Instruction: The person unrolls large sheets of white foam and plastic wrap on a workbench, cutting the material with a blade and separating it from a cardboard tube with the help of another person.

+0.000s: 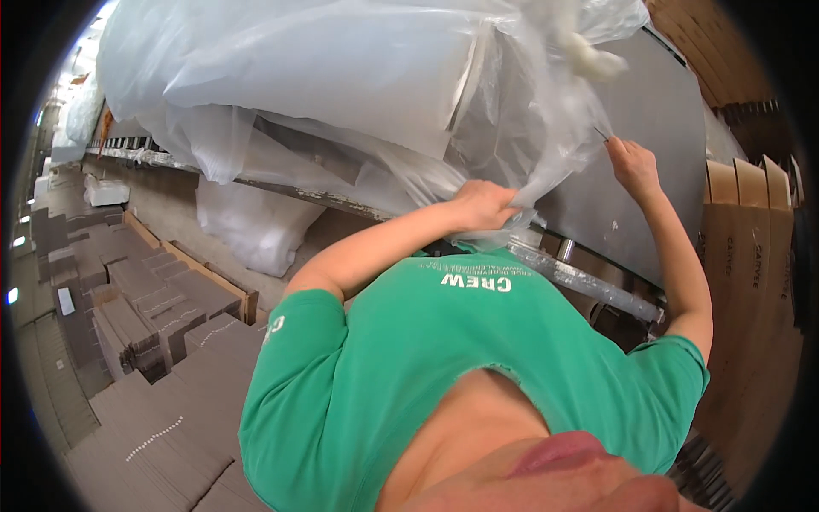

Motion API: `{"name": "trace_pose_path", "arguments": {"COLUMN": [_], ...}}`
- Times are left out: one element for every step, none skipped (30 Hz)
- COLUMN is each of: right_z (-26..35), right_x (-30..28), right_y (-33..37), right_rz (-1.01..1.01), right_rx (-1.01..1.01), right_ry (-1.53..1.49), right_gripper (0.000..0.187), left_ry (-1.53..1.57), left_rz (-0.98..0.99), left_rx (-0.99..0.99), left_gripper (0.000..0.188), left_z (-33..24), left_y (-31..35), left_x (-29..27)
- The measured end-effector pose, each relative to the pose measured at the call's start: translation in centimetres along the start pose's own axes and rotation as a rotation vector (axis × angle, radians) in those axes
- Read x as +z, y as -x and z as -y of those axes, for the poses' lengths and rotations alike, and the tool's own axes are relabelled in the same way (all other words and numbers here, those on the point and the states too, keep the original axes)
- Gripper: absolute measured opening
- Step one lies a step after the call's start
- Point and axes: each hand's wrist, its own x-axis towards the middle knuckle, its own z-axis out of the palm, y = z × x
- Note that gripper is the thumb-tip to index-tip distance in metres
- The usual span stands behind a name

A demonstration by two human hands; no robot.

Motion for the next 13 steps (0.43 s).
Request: {"name": "trace_pose_path", "arguments": {"right_z": [1.7, 4.0, 5.3, 6.6, 7.7, 8.6, 9.1, 9.5, 10.0, 10.4, 10.6, 10.7, 11.1], "right_x": [-1.4, -3.1, -4.5, -5.1, -5.5, -5.7, -5.6, -6.2, -7.1, -7.9, -8.7, -9.0, -9.4], "right_y": [-1.6, -2.6, -4.0, -4.8, -5.1, -5.1, -4.6, -4.4, -4.1, -3.8, -3.2, -3.2, -3.6], "right_rz": [-0.079, -0.145, -0.18, -0.182, -0.135, -0.089, 0.007, 0.004, 0.151, 0.299, 0.252, 0.256, 0.181], "right_rx": [-0.037, -0.062, -0.149, -0.197, -0.214, -0.234, -0.223, -0.23, -0.121, -0.011, 0.011, 0.008, -0.085], "right_ry": [-0.092, -0.187, -0.242, -0.291, -0.272, -0.253, -0.195, -0.195, -0.15, -0.104, -0.138, -0.142, -0.189], "right_gripper": [0.014, 0.014, 0.013, 0.012, 0.012, 0.011, 0.01, 0.01, 0.01, 0.011, 0.012, 0.012, 0.012], "left_ry": [-0.003, -0.053, -0.112, -0.116, -0.135, -0.155, -0.158, -0.172, -0.185, -0.184, -0.195, -0.206, -0.202], "left_rz": [-0.003, 0.051, 0.099, 0.1, 0.081, 0.057, 0.055, 0.071, 0.092, 0.089, 0.109, 0.129, 0.131], "left_rx": [-0.009, -0.053, -0.087, -0.077, -0.077, -0.079, -0.075, -0.103, -0.132, -0.138, -0.142, -0.146, -0.15], "left_gripper": [0.028, 0.028, 0.028, 0.028, 0.027, 0.027, 0.027, 0.028, 0.028, 0.028, 0.03, 0.033, 0.033], "left_z": [0.1, 0.0, 0.0, -0.1, -0.2, -0.3, -0.4, -0.3, -0.3, -0.3, -0.7, -1.1, -1.3], "left_y": [0.1, 0.4, 0.1, -0.2, -0.3, -0.3, -0.4, -0.3, 0.0, 0.2, 0.5, 0.7, 0.9], "left_x": [-0.1, 0.2, 0.3, 0.2, 0.4, 0.4, 0.6, 0.7, 0.7, 0.8, 0.8, 0.6, 1.0]}}
